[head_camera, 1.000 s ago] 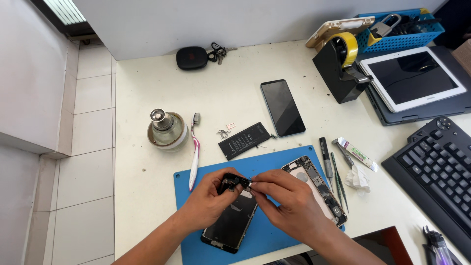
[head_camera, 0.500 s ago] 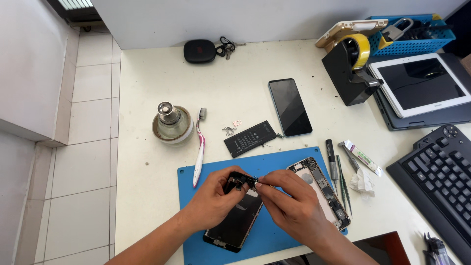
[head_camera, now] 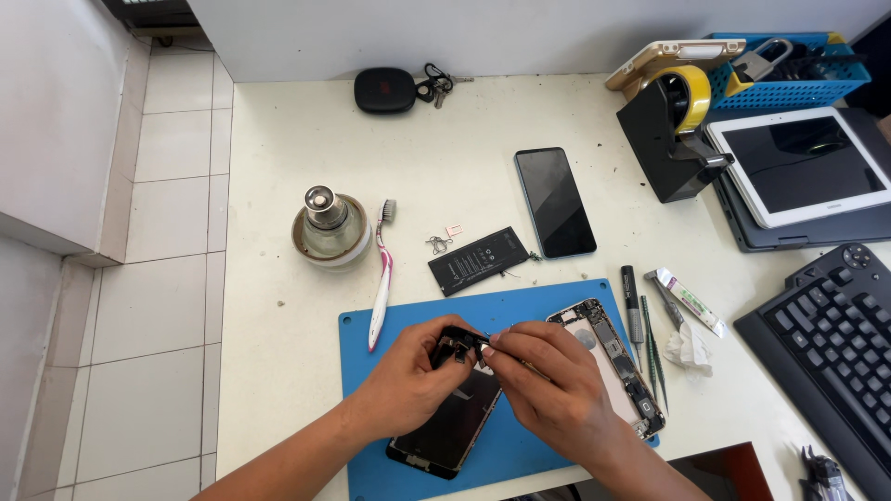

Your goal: The person uses a small screwdriver to remove screws from a disassembled smartphone frame on a blue mat. They then connect a small ribbon cable to the internal components and continue to adjust parts within the frame.

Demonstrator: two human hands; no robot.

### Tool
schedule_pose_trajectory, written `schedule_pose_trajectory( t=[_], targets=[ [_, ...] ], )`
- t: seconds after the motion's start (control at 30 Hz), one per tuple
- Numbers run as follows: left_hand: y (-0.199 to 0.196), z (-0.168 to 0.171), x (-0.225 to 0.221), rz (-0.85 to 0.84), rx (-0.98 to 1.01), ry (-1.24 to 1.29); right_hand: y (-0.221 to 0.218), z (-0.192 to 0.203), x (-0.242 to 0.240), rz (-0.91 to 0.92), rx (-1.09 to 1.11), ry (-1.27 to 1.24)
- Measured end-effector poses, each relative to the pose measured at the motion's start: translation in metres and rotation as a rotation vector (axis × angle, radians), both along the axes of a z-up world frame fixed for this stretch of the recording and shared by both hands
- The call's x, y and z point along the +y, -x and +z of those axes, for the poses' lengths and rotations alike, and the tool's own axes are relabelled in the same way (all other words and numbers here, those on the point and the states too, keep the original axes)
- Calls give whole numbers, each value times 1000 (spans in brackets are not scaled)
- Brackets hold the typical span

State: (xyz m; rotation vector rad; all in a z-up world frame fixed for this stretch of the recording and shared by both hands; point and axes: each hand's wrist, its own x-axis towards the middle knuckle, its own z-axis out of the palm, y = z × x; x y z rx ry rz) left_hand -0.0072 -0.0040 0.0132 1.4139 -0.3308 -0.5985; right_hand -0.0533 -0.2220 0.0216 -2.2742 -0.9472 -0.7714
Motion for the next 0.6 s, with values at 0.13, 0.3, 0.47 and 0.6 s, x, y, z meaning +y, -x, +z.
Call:
schedule_pose_trajectory(
  t=[0.13, 0.3, 0.47, 0.6],
  targets=[
    [1, -4, -1, 7, -17, -3, -3, 7, 3, 1, 4, -1],
    [1, -6, -2, 9, -6, -2, 1, -7, -5, -2, 92, 36],
    [0, -3, 0, 8, -6, -33, -1, -6, -6, 37, 89, 66],
    [1, -5, -1, 12, 9, -48, -1, -2, -4, 51, 65, 55]
  ],
)
